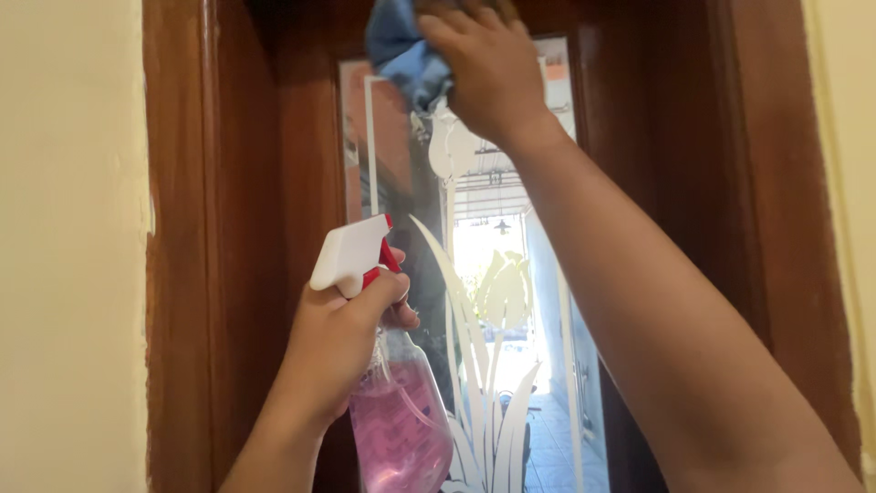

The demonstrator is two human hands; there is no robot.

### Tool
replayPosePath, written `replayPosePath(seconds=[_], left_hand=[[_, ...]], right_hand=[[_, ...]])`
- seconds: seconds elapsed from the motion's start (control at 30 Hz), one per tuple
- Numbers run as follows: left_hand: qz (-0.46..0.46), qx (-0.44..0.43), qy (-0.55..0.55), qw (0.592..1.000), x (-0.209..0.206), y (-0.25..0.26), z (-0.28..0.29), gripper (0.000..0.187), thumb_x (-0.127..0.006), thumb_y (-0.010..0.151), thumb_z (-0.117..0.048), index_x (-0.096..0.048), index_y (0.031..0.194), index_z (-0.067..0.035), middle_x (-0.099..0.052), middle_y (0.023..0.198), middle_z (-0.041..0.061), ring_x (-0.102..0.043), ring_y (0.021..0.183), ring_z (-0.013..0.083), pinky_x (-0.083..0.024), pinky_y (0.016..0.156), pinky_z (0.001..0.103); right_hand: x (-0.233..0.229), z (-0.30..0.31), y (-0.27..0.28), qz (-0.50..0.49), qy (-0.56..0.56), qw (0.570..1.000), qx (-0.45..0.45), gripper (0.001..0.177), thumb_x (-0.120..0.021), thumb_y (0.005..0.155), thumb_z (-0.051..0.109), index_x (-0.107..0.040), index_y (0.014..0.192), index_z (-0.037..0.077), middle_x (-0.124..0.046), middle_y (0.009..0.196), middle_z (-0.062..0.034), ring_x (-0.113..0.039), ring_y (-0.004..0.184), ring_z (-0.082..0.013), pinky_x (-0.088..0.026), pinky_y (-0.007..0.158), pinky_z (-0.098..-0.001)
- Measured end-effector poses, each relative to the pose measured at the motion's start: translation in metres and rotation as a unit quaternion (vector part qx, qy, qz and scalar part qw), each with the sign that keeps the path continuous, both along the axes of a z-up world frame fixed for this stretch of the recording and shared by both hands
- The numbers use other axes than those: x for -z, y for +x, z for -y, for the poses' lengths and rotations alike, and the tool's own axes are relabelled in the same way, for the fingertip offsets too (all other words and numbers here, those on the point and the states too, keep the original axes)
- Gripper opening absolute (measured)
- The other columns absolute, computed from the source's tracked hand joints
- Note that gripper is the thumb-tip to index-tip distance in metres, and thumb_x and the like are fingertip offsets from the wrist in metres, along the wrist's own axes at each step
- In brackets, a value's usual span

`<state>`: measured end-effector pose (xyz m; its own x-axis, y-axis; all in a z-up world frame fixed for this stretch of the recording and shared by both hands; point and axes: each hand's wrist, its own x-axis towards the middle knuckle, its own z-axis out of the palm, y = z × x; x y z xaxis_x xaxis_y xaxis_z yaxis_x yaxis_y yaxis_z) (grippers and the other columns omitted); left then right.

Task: The person cleans a glass window pane by spraying a liquid from a bottle and wiping the surface with a cloth.

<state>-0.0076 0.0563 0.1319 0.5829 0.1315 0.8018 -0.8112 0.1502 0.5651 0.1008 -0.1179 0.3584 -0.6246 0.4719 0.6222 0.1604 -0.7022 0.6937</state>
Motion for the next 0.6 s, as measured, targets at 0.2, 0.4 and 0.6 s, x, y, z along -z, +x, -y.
replayPosePath(seconds=[0.2,0.4,0.6], left_hand=[[0.001,-0.007,-0.015,1.000,-0.023,-0.003,0.006,0.021,-0.067,0.082,-0.007,-0.065,0.102,-0.001,-0.065,0.082,0.007,-0.065,0.065,0.0168,-0.059,0.064,0.036],[0.065,-0.019,-0.010,0.998,-0.049,-0.012,-0.007,0.017,-0.066,0.083,-0.007,-0.064,0.099,-0.003,-0.064,0.082,0.006,-0.065,0.064,0.0167,-0.058,0.062,0.035],[0.074,0.003,-0.035,0.997,-0.061,-0.017,-0.025,0.013,-0.064,0.084,-0.006,-0.062,0.097,-0.003,-0.063,0.080,0.005,-0.064,0.064,0.0163,-0.055,0.060,0.033]], right_hand=[[-0.008,0.034,0.001,-0.078,0.234,0.969,0.033,0.042,-0.075,0.088,0.008,-0.064,0.128,0.006,-0.069,0.125,-0.0128,-0.059,0.122,-0.0399,-0.030,0.121,-0.0602],[-0.015,-0.017,0.011,-0.098,0.350,0.930,-0.053,0.064,-0.078,0.074,0.009,-0.061,0.136,0.005,-0.057,0.142,-0.0180,-0.038,0.140,-0.0483,-0.012,0.115,-0.0692],[0.005,-0.073,-0.007,-0.166,0.265,0.947,-0.073,0.084,-0.084,0.061,0.021,-0.055,0.139,0.008,-0.051,0.148,-0.0198,-0.030,0.140,-0.0496,-0.012,0.113,-0.0664]])
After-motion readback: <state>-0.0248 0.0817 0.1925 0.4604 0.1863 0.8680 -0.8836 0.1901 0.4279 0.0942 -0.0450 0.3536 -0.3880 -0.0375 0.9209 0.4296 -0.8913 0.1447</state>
